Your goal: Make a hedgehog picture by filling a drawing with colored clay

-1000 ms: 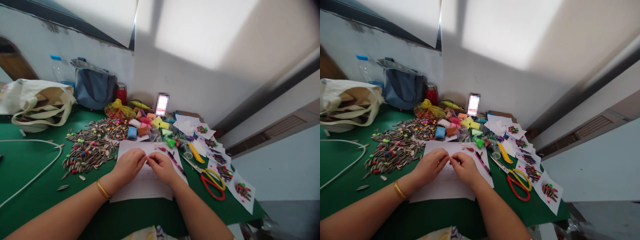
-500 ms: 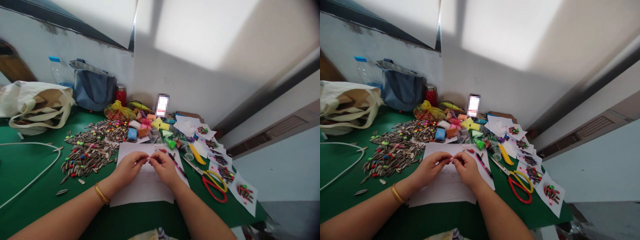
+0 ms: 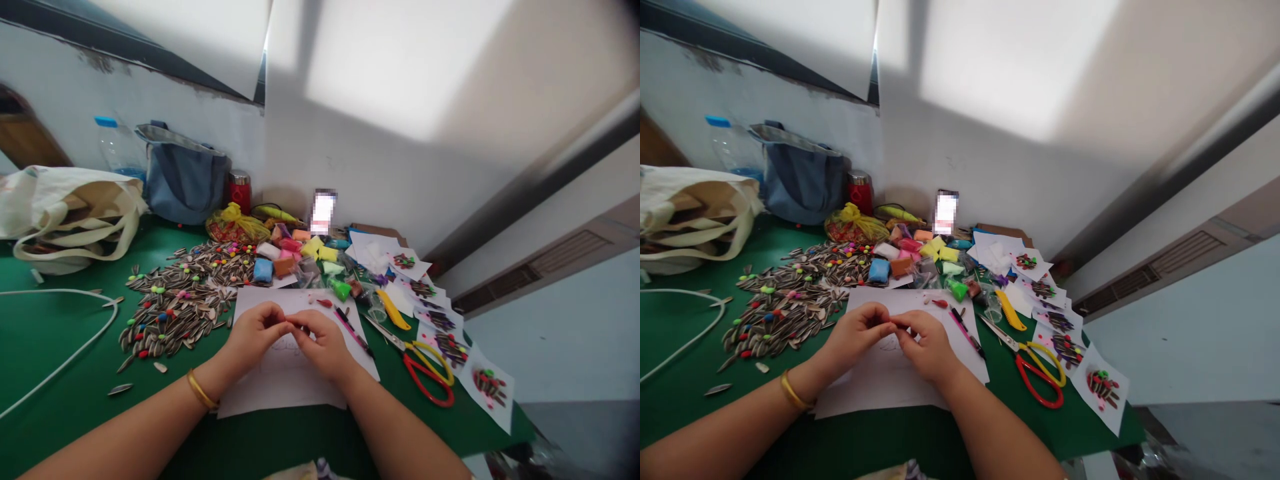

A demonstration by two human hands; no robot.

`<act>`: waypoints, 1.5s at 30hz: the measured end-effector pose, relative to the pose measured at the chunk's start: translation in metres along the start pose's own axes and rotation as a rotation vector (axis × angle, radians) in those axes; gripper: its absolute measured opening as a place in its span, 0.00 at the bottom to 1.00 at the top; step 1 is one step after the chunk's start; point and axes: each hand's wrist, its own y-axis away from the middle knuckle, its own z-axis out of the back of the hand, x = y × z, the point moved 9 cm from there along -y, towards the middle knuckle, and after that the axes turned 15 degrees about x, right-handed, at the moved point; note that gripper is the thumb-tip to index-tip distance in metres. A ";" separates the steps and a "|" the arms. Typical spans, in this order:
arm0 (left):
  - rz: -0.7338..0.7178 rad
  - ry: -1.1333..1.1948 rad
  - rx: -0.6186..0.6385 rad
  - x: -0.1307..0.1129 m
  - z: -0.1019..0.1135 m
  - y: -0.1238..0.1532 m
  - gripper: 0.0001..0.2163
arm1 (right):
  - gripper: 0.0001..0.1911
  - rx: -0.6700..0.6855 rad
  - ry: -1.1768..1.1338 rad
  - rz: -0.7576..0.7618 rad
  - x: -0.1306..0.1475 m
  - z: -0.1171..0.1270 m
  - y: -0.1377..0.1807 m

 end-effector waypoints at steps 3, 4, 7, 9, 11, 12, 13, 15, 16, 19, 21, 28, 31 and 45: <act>0.010 0.194 0.021 0.006 -0.004 -0.002 0.14 | 0.11 0.015 0.030 0.016 0.004 -0.002 -0.001; 0.007 0.248 0.037 0.007 -0.006 -0.002 0.15 | 0.09 0.004 0.041 0.008 0.004 -0.001 -0.001; -0.002 0.325 0.104 0.005 -0.014 -0.002 0.17 | 0.06 -0.016 0.083 -0.005 0.004 0.002 0.000; -0.002 0.308 0.129 0.002 -0.016 -0.001 0.17 | 0.09 -0.018 0.109 -0.003 0.003 0.004 0.000; 0.001 0.271 0.114 -0.001 -0.014 0.000 0.16 | 0.11 -0.016 0.134 -0.007 0.002 0.006 0.001; 0.004 0.255 0.103 -0.001 -0.012 0.000 0.16 | 0.13 -0.014 0.144 -0.012 0.000 0.007 0.002; 0.008 0.239 0.093 -0.002 -0.011 0.000 0.15 | 0.15 -0.013 0.152 -0.018 -0.001 0.008 0.002; 0.006 0.206 0.081 -0.001 -0.009 -0.001 0.14 | 0.18 -0.014 0.157 -0.033 -0.006 0.009 0.003; -0.004 0.188 0.077 -0.001 -0.009 -0.001 0.14 | 0.19 -0.019 0.149 -0.046 -0.009 0.009 0.003; -0.048 0.133 0.073 -0.003 -0.008 -0.001 0.14 | 0.20 -0.023 0.053 -0.100 -0.020 0.009 0.003; -0.087 0.086 0.074 -0.008 -0.007 0.000 0.13 | 0.19 -0.003 -0.074 -0.139 -0.027 0.005 0.003; -0.257 -0.158 0.077 -0.034 -0.005 0.003 0.07 | 0.13 0.017 -0.491 -0.234 -0.035 -0.008 -0.001; -0.245 -0.170 0.086 -0.030 -0.007 0.003 0.09 | 0.16 -0.039 -0.556 -0.233 -0.039 -0.007 0.001; -0.173 -0.316 0.141 -0.024 -0.013 0.000 0.14 | 0.14 -0.014 -0.389 -0.155 -0.033 -0.006 0.001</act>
